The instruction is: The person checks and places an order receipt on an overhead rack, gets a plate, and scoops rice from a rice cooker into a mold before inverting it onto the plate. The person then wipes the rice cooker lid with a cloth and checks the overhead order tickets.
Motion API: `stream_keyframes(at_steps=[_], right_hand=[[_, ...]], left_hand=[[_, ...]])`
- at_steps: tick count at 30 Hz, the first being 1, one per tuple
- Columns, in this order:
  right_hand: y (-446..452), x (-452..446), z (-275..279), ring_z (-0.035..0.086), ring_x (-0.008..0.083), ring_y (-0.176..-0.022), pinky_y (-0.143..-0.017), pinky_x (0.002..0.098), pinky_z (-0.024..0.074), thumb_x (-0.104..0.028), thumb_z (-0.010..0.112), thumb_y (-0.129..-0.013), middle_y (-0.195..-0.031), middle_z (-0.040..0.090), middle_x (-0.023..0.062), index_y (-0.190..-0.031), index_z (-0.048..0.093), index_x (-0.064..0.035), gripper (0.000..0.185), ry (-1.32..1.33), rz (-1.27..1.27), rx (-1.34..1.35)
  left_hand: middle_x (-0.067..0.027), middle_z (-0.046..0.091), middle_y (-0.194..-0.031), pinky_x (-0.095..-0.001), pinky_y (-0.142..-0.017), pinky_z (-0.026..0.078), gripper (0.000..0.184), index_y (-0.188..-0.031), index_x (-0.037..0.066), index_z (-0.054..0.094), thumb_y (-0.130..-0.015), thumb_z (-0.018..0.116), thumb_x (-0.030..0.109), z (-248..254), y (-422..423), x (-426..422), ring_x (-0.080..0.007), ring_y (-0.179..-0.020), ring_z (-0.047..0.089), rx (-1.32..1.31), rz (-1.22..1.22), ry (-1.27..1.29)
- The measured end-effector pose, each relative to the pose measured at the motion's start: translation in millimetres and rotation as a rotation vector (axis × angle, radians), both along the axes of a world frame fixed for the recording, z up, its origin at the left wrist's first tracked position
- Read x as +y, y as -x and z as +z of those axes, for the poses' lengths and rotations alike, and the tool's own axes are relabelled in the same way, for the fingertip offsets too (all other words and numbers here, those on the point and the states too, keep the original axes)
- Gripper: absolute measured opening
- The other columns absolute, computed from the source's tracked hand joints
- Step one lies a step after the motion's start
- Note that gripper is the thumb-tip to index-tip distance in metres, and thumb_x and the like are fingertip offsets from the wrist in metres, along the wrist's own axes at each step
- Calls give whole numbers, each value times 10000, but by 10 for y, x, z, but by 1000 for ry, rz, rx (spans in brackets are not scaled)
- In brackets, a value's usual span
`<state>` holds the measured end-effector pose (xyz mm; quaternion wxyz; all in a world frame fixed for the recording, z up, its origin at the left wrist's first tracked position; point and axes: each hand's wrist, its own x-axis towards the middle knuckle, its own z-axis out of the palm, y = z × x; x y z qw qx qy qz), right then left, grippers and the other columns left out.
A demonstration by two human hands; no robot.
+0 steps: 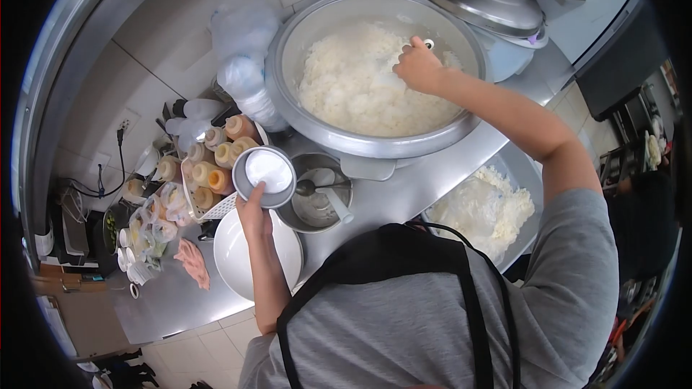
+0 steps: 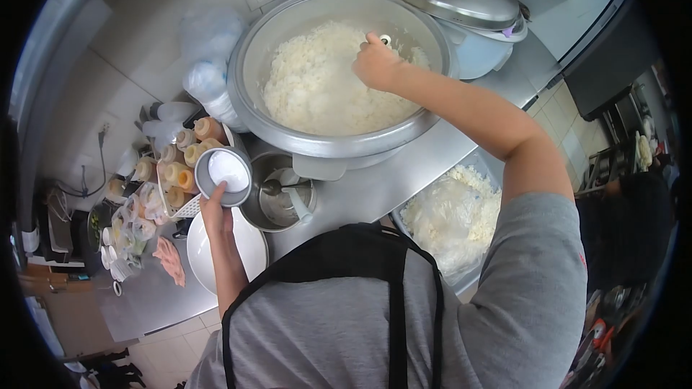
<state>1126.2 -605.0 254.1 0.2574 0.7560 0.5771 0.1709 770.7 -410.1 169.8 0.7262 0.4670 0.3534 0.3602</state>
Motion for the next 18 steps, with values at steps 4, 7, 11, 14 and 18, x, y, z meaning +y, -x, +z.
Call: stream_keyframes(at_steps=[4,7,11,14,18], right_hand=[[80,57,7,518,161,-830,-805,343,270,-184,559,-737,-734,604,6,-764,634,-156,84,55,-42,59],[178,72,-80,521,162,-807,-789,355,259,-206,568,-739,-716,603,2,-753,636,-167,79,92,-70,151],[184,64,-124,522,167,-790,-770,367,257,-240,571,-753,-677,598,7,-750,638,-180,90,68,-52,267],[184,41,-89,523,169,-779,-769,367,257,-251,565,-764,-663,594,16,-758,640,-182,102,59,-53,313],[181,-22,-65,547,172,-748,-782,377,245,-186,563,-741,-686,607,15,-737,638,-211,79,-19,-27,392]], left_hand=[[-155,527,-1062,-354,-821,465,389,-1128,-62,427,-770,551,25,81,-20,-41,-243,-945,556,-56,-92,106],[-159,498,-1107,-393,-844,459,420,-1166,-56,388,-787,535,51,265,-132,-136,-254,-991,535,-163,-131,145],[-144,474,-1148,-434,-845,449,416,-1189,-35,372,-820,502,106,664,-519,-242,-256,-1042,506,-364,-192,76],[-132,490,-1121,-428,-819,460,405,-1180,-23,388,-820,505,121,875,-982,-289,-238,-1017,521,-451,-282,-7],[-103,467,-1106,-355,-733,487,397,-1166,19,367,-812,526,100,925,-1578,-353,-189,-945,519,-407,-202,-210]])
